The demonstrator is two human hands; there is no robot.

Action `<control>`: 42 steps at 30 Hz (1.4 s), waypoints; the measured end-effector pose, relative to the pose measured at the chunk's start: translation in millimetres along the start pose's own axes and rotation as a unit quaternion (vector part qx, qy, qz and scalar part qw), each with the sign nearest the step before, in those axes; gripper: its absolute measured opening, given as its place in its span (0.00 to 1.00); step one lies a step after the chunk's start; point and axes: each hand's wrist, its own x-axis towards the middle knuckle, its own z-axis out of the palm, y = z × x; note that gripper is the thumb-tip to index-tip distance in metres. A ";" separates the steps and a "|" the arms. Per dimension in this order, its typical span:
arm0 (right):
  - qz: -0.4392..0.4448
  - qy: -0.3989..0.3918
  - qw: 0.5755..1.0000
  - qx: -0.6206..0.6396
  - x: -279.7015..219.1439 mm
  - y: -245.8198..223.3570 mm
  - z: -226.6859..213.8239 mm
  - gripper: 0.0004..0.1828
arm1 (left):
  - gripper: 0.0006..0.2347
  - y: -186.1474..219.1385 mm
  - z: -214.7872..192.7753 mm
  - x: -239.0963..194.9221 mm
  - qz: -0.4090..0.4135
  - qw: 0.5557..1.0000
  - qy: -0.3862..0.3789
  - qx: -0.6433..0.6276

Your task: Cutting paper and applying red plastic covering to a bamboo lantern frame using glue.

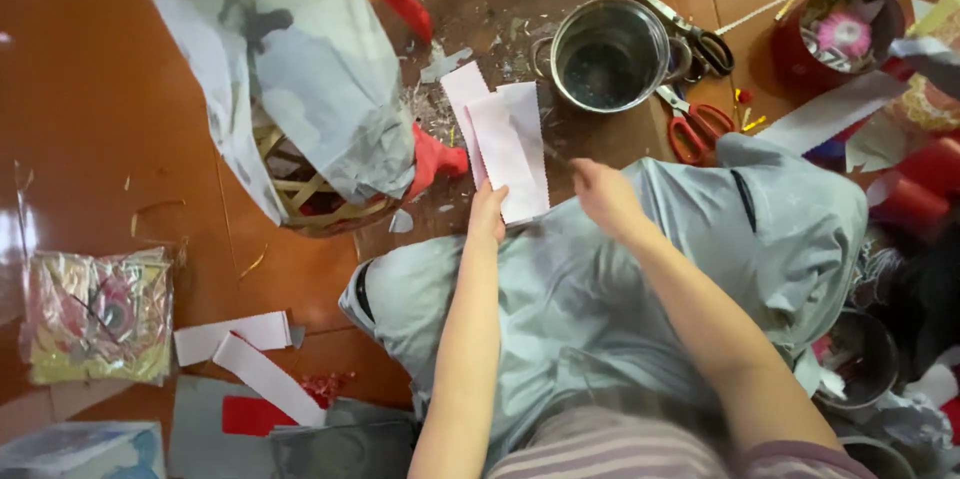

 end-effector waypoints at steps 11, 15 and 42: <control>-0.095 -0.077 0.952 -0.279 35.9 -41.5 59.8 0.19 | 0.11 -24.0 -18.7 15.5 -0.158 0.985 0.055 -0.053; -0.094 -0.140 0.946 -0.276 -27.2 -39.3 29.9 0.25 | 0.17 -40.1 -24.7 27.2 -0.175 0.973 0.023 -0.152; -0.079 -0.103 0.968 -0.213 9.1 -57.0 -12.4 0.29 | 0.18 -28.1 -17.1 10.2 -0.131 0.976 0.020 -0.171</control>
